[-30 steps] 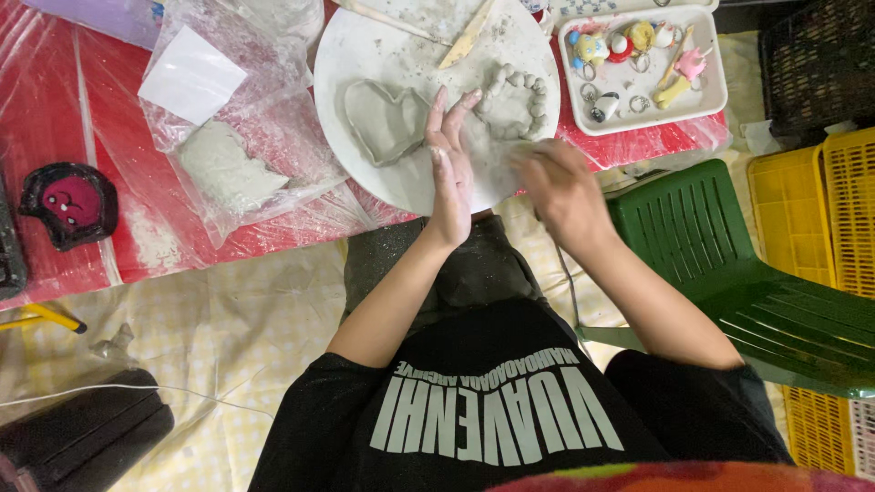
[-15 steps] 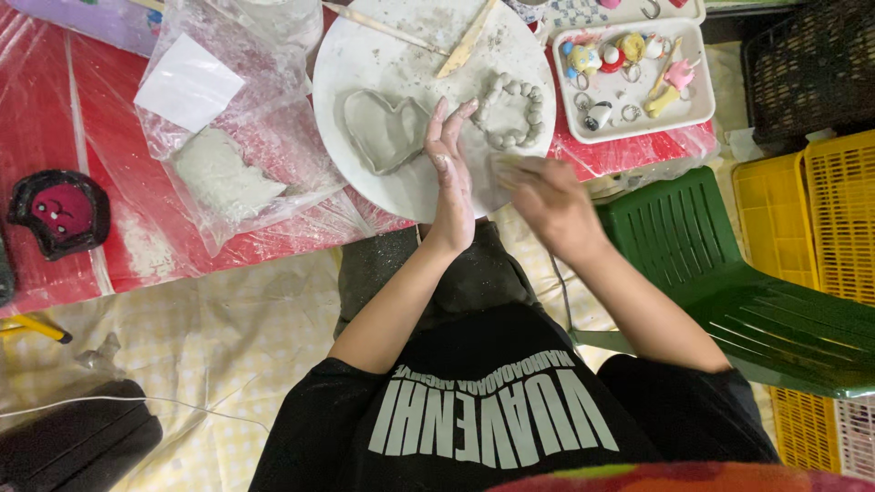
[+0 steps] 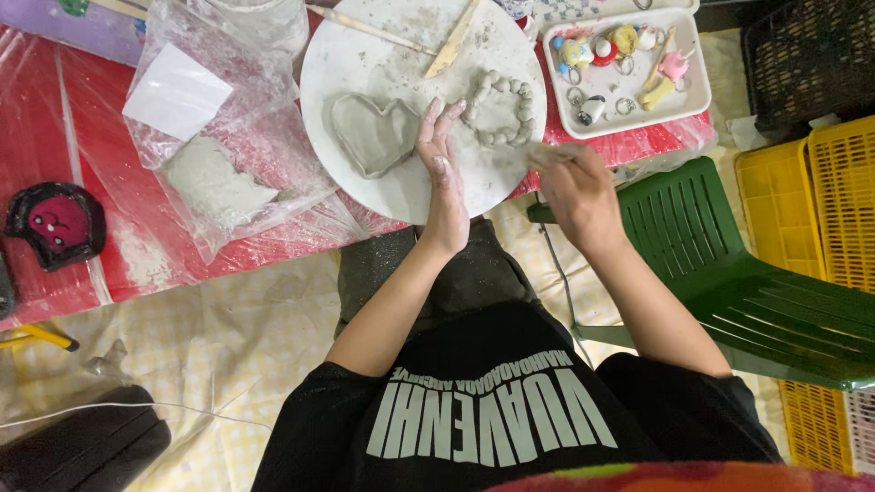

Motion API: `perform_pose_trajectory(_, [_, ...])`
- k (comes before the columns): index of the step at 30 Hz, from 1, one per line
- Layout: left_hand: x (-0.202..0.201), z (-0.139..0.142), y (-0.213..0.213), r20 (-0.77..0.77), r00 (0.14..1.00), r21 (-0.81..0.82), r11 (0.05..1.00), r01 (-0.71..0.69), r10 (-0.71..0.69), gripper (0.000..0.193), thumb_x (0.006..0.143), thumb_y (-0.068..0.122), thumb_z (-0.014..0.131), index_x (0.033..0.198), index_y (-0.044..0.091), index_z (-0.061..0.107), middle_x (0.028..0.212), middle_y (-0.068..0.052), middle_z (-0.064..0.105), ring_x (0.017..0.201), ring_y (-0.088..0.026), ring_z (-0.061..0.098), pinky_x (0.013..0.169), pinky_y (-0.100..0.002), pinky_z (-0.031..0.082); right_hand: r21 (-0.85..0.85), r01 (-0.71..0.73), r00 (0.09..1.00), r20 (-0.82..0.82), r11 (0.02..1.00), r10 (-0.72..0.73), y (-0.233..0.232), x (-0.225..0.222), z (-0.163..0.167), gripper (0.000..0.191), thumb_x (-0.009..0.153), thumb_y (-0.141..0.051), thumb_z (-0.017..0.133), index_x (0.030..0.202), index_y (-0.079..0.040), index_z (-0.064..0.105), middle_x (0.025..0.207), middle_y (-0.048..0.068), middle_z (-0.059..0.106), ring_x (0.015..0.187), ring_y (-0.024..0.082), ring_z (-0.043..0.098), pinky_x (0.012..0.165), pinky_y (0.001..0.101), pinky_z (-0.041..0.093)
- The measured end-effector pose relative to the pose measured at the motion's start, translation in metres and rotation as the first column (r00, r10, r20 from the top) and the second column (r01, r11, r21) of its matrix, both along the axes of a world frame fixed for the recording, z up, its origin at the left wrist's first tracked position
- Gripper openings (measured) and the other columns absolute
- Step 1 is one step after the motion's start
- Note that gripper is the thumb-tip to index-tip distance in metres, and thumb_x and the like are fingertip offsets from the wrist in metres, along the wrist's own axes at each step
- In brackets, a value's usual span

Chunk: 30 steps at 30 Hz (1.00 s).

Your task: The person shapes clay at a work table, rolling small clay pieces into balls between their palms and fingers and arranging them in a ring on a plate. They press and smooth a heart-shaped clay form with a sponge, use a wooden stick tool on the clay, and wipe their clay-covered hands on a cloth.

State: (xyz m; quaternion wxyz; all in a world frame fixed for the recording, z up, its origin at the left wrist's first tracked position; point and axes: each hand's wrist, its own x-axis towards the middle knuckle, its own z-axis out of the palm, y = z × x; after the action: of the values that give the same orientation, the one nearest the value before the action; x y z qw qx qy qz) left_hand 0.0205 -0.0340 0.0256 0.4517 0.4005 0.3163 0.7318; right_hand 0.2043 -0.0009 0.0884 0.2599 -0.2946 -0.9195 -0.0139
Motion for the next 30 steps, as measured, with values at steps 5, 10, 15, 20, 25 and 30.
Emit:
perform_pose_trajectory(5, [0.0,0.001,0.0,-0.11,0.994,-0.008,1.0,0.0,-0.001,0.09,0.109,0.072,0.023,0.166,0.005,0.006,0.171,-0.022,0.023,0.162,-0.028,0.019,0.138,-0.047,0.005,0.146,-0.124,0.992,0.024,0.981,0.122,0.005,0.006,-0.01,0.015,0.083,-0.001,0.071,0.098,0.0,0.07,0.119,0.011,0.075,0.112,0.028,0.068,0.086,0.0395,0.051])
perform_pose_trajectory(10, [-0.007,0.001,-0.001,-0.206,0.978,-0.029,1.0,0.01,-0.016,0.087,0.11,0.07,0.021,0.166,0.005,0.008,0.168,-0.023,0.028,0.162,-0.031,0.024,0.136,-0.048,0.012,0.152,-0.14,0.99,-0.006,0.978,0.143,0.022,0.018,-0.018,0.012,0.082,0.0,0.072,0.091,-0.004,0.067,0.123,0.009,0.075,0.116,0.029,0.068,0.086,0.0401,0.051])
perform_pose_trajectory(15, [-0.013,0.003,-0.002,-0.247,0.969,-0.03,0.999,0.024,-0.031,0.086,0.11,0.069,0.021,0.166,0.005,0.009,0.168,-0.022,0.029,0.16,-0.03,0.027,0.136,-0.049,0.016,-0.215,-0.296,0.932,-0.276,0.931,0.233,0.033,0.026,-0.041,0.011,0.082,-0.007,0.068,0.09,-0.007,0.06,0.12,0.007,0.073,0.115,0.029,0.067,0.098,0.0441,0.053])
perform_pose_trajectory(20, [-0.025,0.003,-0.003,-0.259,0.964,-0.073,0.997,0.034,-0.052,0.088,0.109,0.072,0.023,0.165,0.005,0.009,0.165,-0.022,0.033,0.161,-0.031,0.024,0.136,-0.052,0.008,0.197,-0.084,0.928,-0.342,0.977,0.149,0.041,0.038,-0.063,0.022,0.098,0.003,0.079,0.085,-0.005,0.062,0.122,0.006,0.076,0.109,0.03,0.069,0.094,0.0378,0.056])
perform_pose_trajectory(25, [-0.034,0.003,-0.003,-0.256,0.965,-0.073,0.996,0.044,-0.061,0.09,0.107,0.074,0.023,0.164,0.005,0.011,0.161,-0.02,0.039,0.16,-0.031,0.029,0.137,-0.053,0.009,-0.632,-0.145,0.931,-0.349,0.761,-0.112,0.03,0.034,-0.067,0.018,0.082,-0.002,0.065,0.096,-0.014,0.064,0.118,0.008,0.072,0.102,0.025,0.067,0.088,0.0336,0.051])
perform_pose_trajectory(30, [-0.031,0.005,-0.004,-0.239,0.969,-0.076,0.996,0.051,-0.068,0.091,0.107,0.074,0.025,0.163,0.004,0.011,0.159,-0.021,0.041,0.16,-0.032,0.029,0.137,-0.053,0.009,0.127,-0.04,0.93,-0.357,0.991,0.083,0.024,0.025,-0.03,0.034,0.083,0.013,0.075,0.076,-0.008,0.049,0.116,0.01,0.076,0.107,0.029,0.067,0.087,0.0352,0.053])
